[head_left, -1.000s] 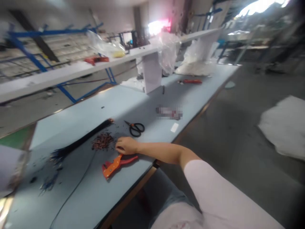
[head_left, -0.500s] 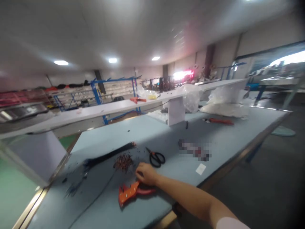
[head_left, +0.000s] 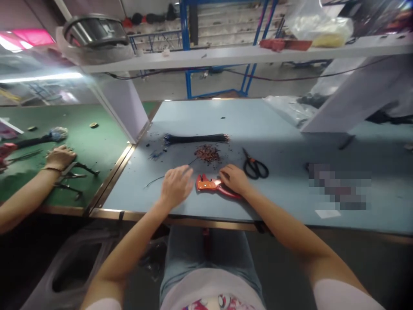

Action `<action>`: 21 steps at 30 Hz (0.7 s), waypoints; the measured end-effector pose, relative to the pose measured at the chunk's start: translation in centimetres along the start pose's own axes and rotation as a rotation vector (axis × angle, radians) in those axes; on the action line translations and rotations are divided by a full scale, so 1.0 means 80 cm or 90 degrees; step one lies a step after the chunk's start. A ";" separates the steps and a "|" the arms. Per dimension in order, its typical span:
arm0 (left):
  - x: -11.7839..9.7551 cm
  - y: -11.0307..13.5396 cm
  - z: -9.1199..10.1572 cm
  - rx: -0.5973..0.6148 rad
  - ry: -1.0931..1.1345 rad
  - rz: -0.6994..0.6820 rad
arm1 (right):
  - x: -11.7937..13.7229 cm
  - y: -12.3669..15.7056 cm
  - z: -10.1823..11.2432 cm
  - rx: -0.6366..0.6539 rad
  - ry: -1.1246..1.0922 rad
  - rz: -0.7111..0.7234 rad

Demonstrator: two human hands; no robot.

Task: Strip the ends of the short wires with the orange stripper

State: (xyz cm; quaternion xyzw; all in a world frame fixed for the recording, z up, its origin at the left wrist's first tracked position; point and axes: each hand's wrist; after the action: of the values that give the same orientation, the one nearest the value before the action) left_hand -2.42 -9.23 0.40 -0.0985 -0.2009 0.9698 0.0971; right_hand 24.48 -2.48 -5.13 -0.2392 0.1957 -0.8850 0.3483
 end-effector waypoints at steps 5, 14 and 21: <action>0.015 -0.073 -0.036 0.170 -0.047 0.153 | -0.002 0.000 0.002 0.011 0.016 0.003; 0.011 -0.117 -0.097 0.147 0.014 0.200 | 0.004 -0.003 0.013 -0.052 0.036 0.030; 0.027 -0.106 -0.097 0.147 0.018 0.170 | 0.013 -0.003 0.015 -0.126 0.025 0.091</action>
State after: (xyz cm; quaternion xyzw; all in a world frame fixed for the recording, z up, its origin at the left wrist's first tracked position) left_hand -1.43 1.78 -3.46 -0.1261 -0.0717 0.9892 -0.0193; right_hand 24.35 -3.27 -3.71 -0.2405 0.3051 -0.8388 0.3814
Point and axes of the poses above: each hand's wrist, its own y-axis away from the middle knuckle, its own z-axis out of the back of the hand, x = y × z, and after that the axes turned 12 degrees about z, right-handed
